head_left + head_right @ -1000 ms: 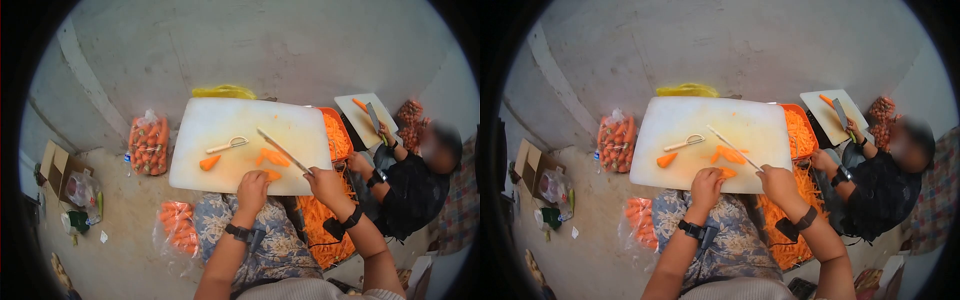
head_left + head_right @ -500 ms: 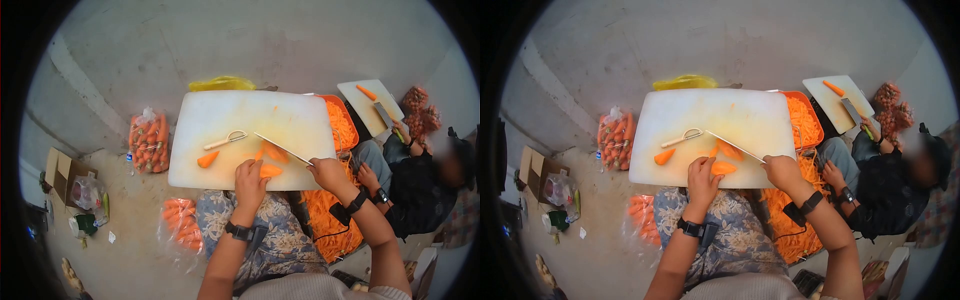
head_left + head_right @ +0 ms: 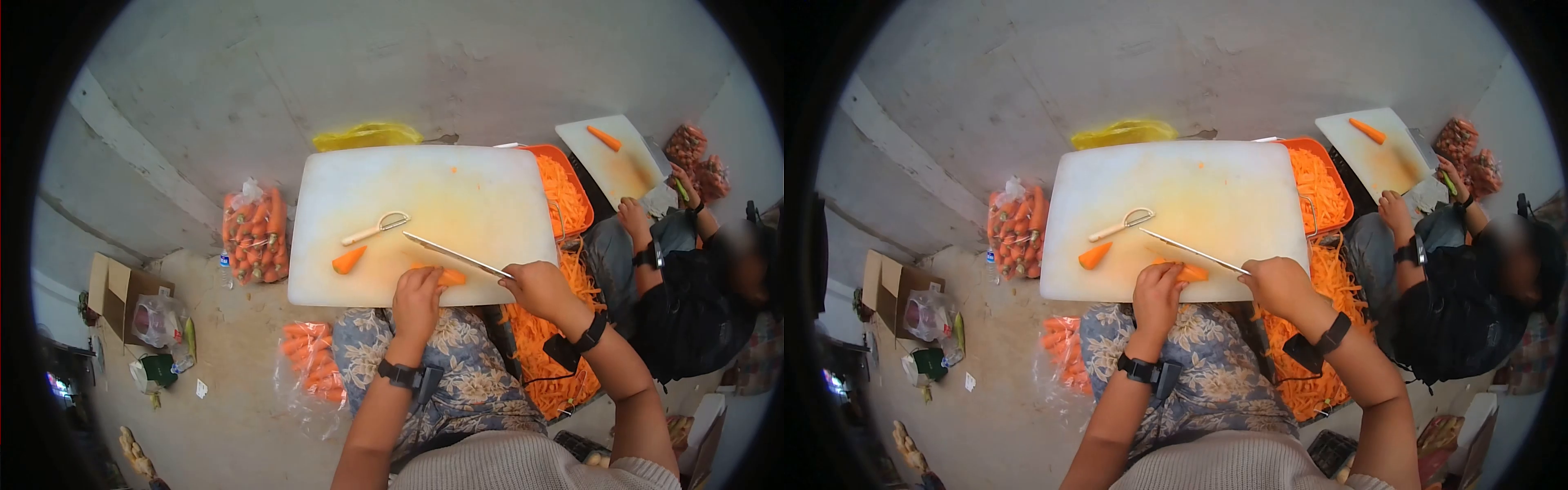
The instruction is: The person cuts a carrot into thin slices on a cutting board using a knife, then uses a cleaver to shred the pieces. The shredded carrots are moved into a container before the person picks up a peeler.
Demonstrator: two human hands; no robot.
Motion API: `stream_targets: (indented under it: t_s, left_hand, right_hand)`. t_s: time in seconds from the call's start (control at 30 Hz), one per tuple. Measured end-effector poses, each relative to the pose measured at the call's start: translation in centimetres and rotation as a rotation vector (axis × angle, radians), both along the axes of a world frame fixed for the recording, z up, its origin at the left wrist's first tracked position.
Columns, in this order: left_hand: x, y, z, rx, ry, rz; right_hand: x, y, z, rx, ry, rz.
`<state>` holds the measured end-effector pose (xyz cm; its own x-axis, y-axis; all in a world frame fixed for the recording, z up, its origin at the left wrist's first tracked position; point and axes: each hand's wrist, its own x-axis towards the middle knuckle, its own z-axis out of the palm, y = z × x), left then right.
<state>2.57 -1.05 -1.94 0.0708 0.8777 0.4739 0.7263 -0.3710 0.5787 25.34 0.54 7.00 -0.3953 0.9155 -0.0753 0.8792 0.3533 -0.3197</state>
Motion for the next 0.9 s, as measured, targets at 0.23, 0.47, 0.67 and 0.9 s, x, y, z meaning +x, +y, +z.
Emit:
stream_targets:
  t_s: [0.23, 0.47, 0.67, 0.9]
  left_hand:
    - [0.0, -0.1, -0.2, 0.034, -0.006, 0.001]
    - [0.1, -0.2, 0.2, -0.001, 0.035, 0.025]
    - [0.1, 0.2, 0.3, 0.021, -0.021, 0.018]
    - [0.4, 0.1, -0.3, -0.026, -0.040, 0.008]
  right_hand:
    - [-2.1, -2.6, 0.3, 0.045, 0.052, -0.037]
    - [-2.5, -3.1, -0.7, 0.056, -0.046, 0.035]
    - [-2.4, -3.4, -0.4, 0.059, -0.232, 0.081]
    - [-2.8, -1.0, -2.0, -0.019, -0.169, 0.030]
